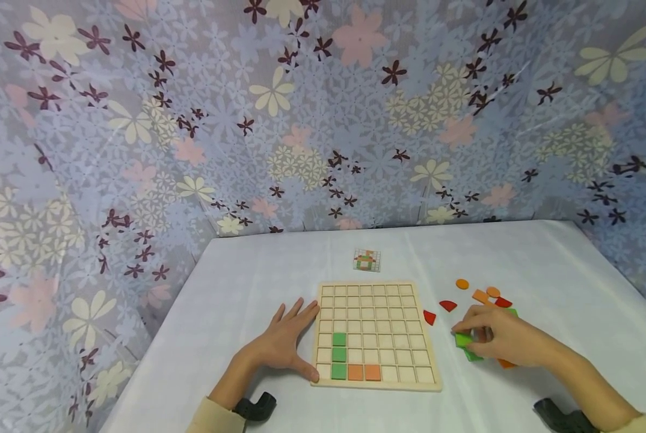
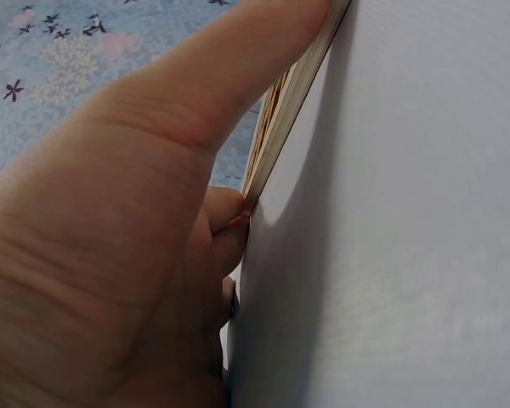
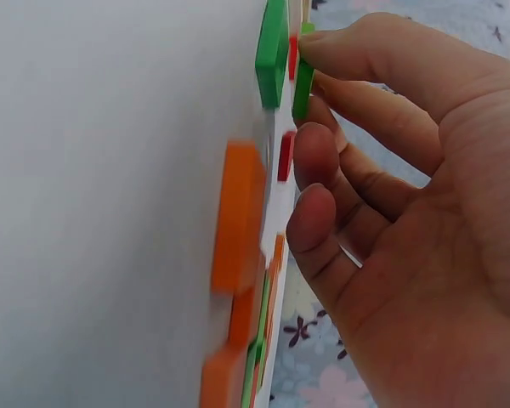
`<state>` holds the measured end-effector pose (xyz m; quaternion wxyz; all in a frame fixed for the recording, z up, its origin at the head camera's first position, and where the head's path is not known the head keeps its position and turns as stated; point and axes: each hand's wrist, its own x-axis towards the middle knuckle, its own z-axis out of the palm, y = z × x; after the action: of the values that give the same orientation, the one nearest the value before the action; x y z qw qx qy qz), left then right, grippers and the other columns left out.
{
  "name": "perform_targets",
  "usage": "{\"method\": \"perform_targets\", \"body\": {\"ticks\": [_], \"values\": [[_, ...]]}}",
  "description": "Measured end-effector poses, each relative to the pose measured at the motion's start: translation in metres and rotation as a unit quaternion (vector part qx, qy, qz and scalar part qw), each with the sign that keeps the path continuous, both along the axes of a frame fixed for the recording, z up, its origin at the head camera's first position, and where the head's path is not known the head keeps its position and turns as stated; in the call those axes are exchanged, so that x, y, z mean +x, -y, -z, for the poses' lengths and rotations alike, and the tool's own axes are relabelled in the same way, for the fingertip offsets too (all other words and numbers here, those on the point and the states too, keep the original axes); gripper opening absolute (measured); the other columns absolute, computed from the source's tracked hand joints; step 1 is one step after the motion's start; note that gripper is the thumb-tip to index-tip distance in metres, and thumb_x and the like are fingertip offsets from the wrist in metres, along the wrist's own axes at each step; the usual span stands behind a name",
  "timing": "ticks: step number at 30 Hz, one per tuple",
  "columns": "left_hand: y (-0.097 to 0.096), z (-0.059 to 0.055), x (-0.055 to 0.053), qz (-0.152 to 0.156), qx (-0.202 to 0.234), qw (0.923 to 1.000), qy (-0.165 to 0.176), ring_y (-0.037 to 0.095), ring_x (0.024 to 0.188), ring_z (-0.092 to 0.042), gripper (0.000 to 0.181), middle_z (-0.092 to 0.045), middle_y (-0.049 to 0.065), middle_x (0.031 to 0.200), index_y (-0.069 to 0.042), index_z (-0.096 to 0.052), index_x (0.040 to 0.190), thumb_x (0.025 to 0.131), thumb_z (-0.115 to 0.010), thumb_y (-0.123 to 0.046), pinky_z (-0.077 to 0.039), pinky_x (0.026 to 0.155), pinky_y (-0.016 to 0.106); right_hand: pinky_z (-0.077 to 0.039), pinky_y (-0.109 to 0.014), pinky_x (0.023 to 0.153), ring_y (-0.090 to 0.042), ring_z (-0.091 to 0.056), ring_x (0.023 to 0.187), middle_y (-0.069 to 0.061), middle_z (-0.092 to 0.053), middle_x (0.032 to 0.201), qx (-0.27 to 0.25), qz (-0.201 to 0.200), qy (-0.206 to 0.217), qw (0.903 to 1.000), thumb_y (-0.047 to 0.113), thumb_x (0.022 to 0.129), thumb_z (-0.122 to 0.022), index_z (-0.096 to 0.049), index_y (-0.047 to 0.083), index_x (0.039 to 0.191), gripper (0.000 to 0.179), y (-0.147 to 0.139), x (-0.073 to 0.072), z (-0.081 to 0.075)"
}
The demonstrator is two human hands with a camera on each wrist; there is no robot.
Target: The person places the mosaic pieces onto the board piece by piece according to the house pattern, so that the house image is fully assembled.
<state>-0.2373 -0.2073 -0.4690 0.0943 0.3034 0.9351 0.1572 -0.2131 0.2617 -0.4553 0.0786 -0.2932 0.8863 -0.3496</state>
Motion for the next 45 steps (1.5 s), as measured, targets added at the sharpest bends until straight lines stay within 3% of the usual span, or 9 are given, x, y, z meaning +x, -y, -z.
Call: {"method": "perform_targets", "body": {"ticks": [5,14,21,32,45], "values": [[0.000,0.001,0.000,-0.002,0.002,1.0000,0.003,0.024,0.146,0.001,0.137,-0.011,-0.004,0.160,-0.017,-0.016,0.156,0.048,-0.067,-0.086,0.005,0.113,0.052,-0.045,-0.022,0.056,-0.007,-0.051,0.067,0.010,-0.060,0.092,-0.005,-0.028,-0.024,0.9993,0.024,0.085,-0.075,-0.072,0.018,0.112,0.028,0.012,0.001,-0.002],[-0.001,0.000,0.000,0.000,0.005,1.0000,0.003,0.024,0.146,0.001,0.137,-0.011,-0.004,0.160,-0.017,-0.015,0.156,0.049,-0.067,-0.086,0.006,0.113,0.052,-0.046,-0.021,0.057,-0.007,-0.052,0.070,0.009,-0.059,0.093,0.010,-0.023,-0.029,0.9992,0.017,0.083,-0.076,-0.073,0.020,0.110,0.027,0.028,0.002,-0.008],[0.001,-0.001,-0.001,-0.004,0.001,1.0000,0.002,0.023,0.146,0.002,0.138,-0.010,-0.005,0.160,-0.018,-0.014,0.156,0.048,-0.066,-0.087,0.006,0.113,0.050,-0.045,-0.021,0.058,-0.008,-0.052,0.074,0.011,-0.057,0.092,0.034,-0.020,-0.021,0.9990,0.025,0.083,-0.077,-0.073,0.026,0.110,0.028,0.040,0.001,-0.009],[0.001,0.003,-0.002,-0.003,-0.002,1.0000,0.003,0.022,0.146,0.002,0.138,-0.010,-0.005,0.160,-0.019,-0.014,0.156,0.048,-0.065,-0.088,0.006,0.113,0.051,-0.046,-0.022,0.060,-0.009,-0.054,0.076,0.013,-0.060,0.097,0.007,-0.069,0.008,0.9976,0.028,0.085,-0.075,-0.073,0.025,0.111,0.026,0.059,-0.001,-0.003],[0.002,0.004,-0.002,0.002,-0.001,1.0000,-0.004,0.023,0.146,0.002,0.137,-0.010,-0.006,0.160,-0.019,-0.014,0.156,0.048,-0.065,-0.088,0.005,0.113,0.051,-0.046,-0.022,0.059,-0.015,-0.054,0.073,0.006,-0.061,0.096,-0.052,-0.117,0.028,0.9913,0.025,0.086,-0.074,-0.072,0.022,0.114,0.028,0.079,0.002,-0.003]]}}
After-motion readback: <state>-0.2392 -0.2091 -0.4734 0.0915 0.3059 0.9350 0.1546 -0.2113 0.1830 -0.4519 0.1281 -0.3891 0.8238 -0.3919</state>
